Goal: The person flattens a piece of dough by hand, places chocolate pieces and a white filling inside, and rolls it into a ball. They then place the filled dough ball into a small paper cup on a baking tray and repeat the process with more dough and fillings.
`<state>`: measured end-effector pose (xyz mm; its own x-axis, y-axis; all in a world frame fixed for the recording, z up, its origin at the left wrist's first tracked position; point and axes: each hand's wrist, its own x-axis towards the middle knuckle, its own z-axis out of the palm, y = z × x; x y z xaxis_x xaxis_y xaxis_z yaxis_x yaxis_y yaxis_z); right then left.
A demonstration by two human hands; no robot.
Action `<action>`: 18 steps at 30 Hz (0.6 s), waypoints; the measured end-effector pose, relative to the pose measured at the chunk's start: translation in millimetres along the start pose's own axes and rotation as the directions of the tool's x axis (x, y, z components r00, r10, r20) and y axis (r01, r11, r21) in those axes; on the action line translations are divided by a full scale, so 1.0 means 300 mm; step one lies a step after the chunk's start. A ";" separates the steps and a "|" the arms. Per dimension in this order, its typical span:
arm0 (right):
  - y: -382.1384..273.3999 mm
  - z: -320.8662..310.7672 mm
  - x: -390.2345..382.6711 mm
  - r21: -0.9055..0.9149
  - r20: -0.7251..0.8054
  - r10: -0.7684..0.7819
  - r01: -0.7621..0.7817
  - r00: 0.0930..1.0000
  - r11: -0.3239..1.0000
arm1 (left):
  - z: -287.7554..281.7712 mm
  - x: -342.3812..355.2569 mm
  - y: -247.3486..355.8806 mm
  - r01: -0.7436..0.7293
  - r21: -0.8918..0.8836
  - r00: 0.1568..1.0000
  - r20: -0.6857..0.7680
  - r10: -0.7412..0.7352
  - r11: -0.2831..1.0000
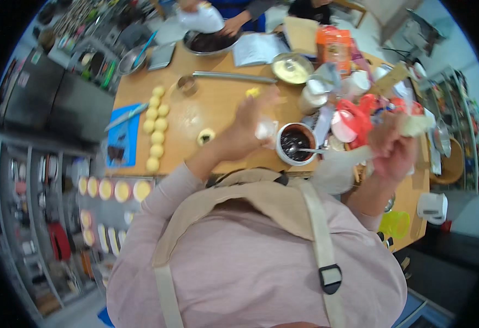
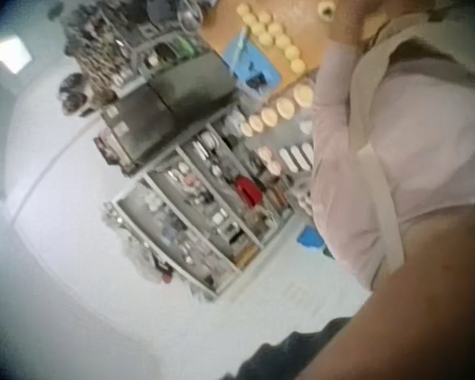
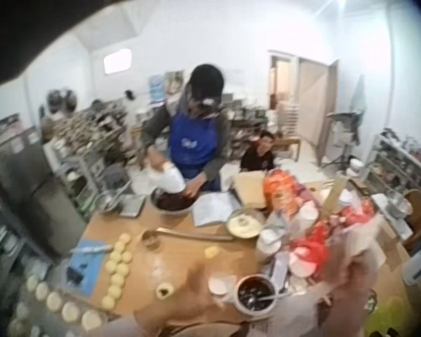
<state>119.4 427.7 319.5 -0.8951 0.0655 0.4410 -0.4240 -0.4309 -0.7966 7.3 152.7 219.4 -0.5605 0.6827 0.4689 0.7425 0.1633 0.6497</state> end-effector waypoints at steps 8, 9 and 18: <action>0.060 -0.121 -0.105 -0.144 -0.189 0.175 -0.204 0.966 0.968 | -0.144 -0.550 -0.707 0.892 0.018 0.445 -0.208 -0.871 0.452; 0.064 -0.118 -0.108 -0.141 -0.187 0.183 -0.211 0.965 0.967 | -0.114 -0.615 -0.757 0.914 0.007 0.403 -0.141 -0.904 0.406; 0.063 -0.105 -0.111 -0.216 -0.221 0.106 -0.155 0.970 0.964 | -0.010 -0.537 -0.816 0.875 0.020 0.469 0.206 -0.859 0.483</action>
<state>136.9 445.7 276.6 -0.9433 0.2165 0.2518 -0.3001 -0.2311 -0.9255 -85.3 0.6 -13.3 -0.8251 0.3264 -0.4612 -0.1248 0.6909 0.7121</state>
